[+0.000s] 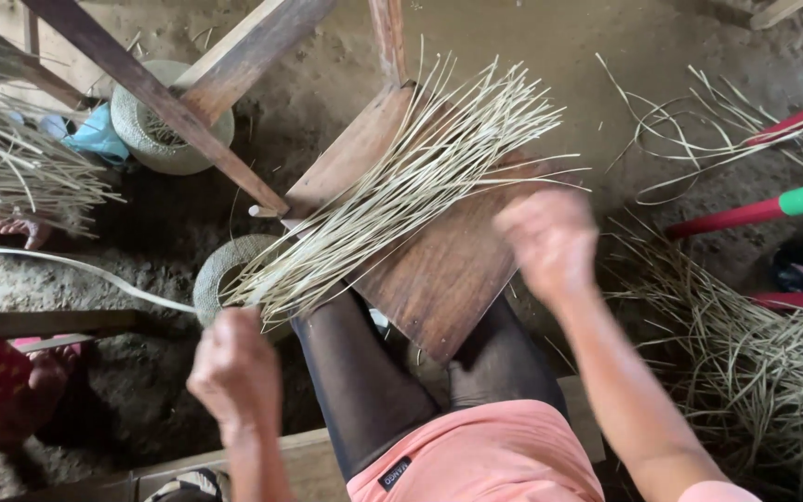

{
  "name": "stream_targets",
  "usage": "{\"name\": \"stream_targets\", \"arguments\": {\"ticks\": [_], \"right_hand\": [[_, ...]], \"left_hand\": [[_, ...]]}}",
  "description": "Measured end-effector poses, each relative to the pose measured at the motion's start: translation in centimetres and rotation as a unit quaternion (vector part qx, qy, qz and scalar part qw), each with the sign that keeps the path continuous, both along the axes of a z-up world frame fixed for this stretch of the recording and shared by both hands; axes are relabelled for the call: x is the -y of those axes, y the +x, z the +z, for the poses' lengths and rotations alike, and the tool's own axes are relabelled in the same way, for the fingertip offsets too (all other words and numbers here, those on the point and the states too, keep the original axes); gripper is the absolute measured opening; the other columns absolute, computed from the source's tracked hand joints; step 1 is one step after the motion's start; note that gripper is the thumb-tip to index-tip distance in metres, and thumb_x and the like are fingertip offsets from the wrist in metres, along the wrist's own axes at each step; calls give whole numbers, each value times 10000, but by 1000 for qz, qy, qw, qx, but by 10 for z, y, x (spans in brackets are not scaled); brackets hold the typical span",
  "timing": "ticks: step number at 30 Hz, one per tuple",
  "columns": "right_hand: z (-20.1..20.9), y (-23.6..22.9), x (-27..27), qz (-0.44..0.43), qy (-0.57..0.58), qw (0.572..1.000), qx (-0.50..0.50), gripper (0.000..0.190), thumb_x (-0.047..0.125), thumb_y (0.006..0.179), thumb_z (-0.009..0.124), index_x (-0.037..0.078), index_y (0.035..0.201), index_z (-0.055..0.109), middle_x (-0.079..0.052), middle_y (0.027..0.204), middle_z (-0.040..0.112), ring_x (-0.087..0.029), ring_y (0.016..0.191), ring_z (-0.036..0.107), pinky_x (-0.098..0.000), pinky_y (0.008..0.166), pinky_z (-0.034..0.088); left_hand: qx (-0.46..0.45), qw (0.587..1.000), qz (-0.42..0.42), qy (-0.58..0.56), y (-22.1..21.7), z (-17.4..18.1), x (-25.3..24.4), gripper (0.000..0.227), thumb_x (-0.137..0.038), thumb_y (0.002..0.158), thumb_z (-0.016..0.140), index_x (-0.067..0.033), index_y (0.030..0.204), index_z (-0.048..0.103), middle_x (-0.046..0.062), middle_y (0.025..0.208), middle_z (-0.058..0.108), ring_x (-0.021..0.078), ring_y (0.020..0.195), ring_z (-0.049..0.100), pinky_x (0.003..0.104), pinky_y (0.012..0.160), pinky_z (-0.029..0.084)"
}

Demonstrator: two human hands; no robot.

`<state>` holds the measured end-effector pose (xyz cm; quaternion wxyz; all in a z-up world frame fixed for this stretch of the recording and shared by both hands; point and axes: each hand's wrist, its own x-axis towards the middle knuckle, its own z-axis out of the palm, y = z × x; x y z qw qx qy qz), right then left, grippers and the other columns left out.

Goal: Sorting thin straw strips by pulling them from a bundle and placing them into organized piles.

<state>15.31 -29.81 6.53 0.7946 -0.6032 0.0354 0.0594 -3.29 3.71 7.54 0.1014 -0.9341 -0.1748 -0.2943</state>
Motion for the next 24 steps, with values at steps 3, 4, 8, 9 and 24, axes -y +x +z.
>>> {"name": "stream_targets", "arguments": {"ticks": [3,4,8,9,24], "right_hand": [[23,-62,-54,270,-255,928,9,425,-122,608,510,114,861,757,-12,921,729,-105,753,678,-223,585,557],[16,-68,-61,266,-255,929,8,425,-122,608,510,114,861,757,-12,921,729,-105,753,678,-223,585,557],[16,-81,-83,455,-164,874,-44,326,308,912,453,149,1081,682,4,921,518,-90,792,459,-223,738,369],[23,-82,-87,493,-161,855,-17,445,497,911,400,164,1068,650,15,1020,523,-101,1002,518,-257,936,393],[100,-16,-54,241,-170,949,114,316,268,1010,335,119,746,425,-21,735,500,-139,687,492,-278,727,455]], "left_hand": [[9,997,-80,-10,10,31,55,290,-294,1005,506,-166,746,520,4,621,448,180,525,466,296,406,350],[9,996,-84,-11,11,39,71,290,-294,1005,506,-166,746,520,4,621,448,180,525,466,296,406,350],[-59,956,-275,-86,-3,37,117,197,-34,906,412,-114,935,590,70,888,568,198,592,477,299,502,399],[-91,938,-326,-78,-9,28,123,254,-18,849,414,-38,1026,595,152,1008,597,238,635,493,333,505,396],[-202,832,-437,-275,-56,-51,185,103,-125,888,479,-115,817,553,53,753,522,245,616,503,365,531,380]]}}
